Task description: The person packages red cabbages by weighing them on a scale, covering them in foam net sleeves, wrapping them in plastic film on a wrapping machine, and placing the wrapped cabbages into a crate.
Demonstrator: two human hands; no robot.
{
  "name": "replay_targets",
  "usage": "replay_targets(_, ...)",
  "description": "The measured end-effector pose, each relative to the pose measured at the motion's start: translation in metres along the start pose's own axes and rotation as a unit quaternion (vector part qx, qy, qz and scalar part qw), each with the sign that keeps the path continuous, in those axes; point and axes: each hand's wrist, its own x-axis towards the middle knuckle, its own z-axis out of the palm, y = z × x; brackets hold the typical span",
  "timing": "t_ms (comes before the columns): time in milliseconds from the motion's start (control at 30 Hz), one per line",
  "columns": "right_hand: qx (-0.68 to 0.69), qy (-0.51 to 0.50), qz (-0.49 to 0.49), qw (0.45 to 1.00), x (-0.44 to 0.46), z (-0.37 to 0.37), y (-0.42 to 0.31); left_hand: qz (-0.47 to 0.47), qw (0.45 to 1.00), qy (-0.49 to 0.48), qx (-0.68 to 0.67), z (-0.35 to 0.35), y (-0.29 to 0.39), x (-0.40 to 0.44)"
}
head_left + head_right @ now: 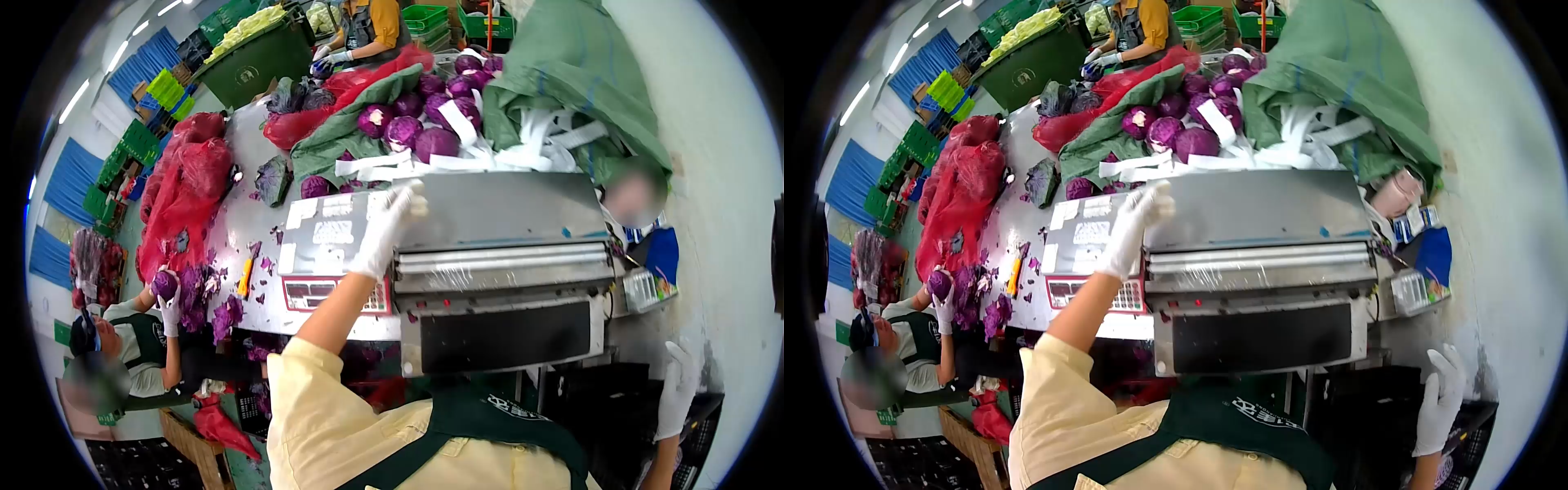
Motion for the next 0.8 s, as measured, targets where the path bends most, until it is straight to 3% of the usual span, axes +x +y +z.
replay_targets(67, 0.011, -0.022, -0.016, 1.0, 0.03, 0.027, -0.026, 0.073, 0.975, 0.082, 0.193, -0.058, -0.021, 0.094)
replay_targets(100, 0.008, -0.021, -0.015, 1.0, 0.044, 0.038, -0.039, 0.134, 0.96, 0.1, 0.224, -0.076, -0.031, 0.136)
replay_targets(167, 0.009, -0.037, -0.036, 0.999, 0.067, 0.056, -0.065, 0.081, 0.845, 0.135, 0.512, -0.098, -0.025, 0.206)
replay_targets(233, 0.001, -0.036, -0.03, 0.999, 0.084, 0.069, -0.083, 0.181, 0.77, 0.142, 0.596, -0.104, -0.036, 0.255)
replay_targets(267, -0.002, -0.041, -0.011, 0.999, 0.089, 0.075, -0.088, 0.185, 0.742, 0.15, 0.627, -0.105, -0.046, 0.281)
replay_targets(367, -0.013, -0.049, 0.023, 0.998, 0.101, 0.089, -0.1, 0.154, 0.761, 0.152, 0.611, -0.102, -0.07, 0.348)
replay_targets(433, -0.059, -0.078, 0.033, 0.995, 0.107, 0.095, -0.109, 0.097, 0.713, 0.145, 0.679, -0.098, -0.085, 0.373)
replay_targets(500, -0.063, -0.089, 0.05, 0.993, 0.113, 0.105, -0.115, 0.01, 0.747, 0.107, 0.656, -0.097, -0.095, 0.377)
replay_targets(567, -0.058, -0.073, 0.05, 0.994, 0.113, 0.114, -0.117, 0.084, 0.776, 0.138, 0.609, -0.112, -0.116, 0.386)
replay_targets(633, -0.089, -0.103, 0.029, 0.99, 0.122, 0.115, -0.118, 0.094, 0.809, 0.13, 0.566, -0.124, -0.112, 0.387)
replay_targets(700, -0.078, -0.098, 0.022, 0.992, 0.125, 0.12, -0.119, 0.105, 0.839, 0.204, 0.494, -0.128, -0.107, 0.37)
replay_targets(767, -0.066, -0.102, 0.011, 0.993, 0.118, 0.119, -0.12, 0.092, 0.934, 0.271, 0.214, -0.147, -0.113, 0.359)
replay_targets(800, -0.056, -0.105, 0.002, 0.993, 0.113, 0.117, -0.12, 0.034, 0.959, 0.28, 0.03, -0.15, -0.109, 0.35)
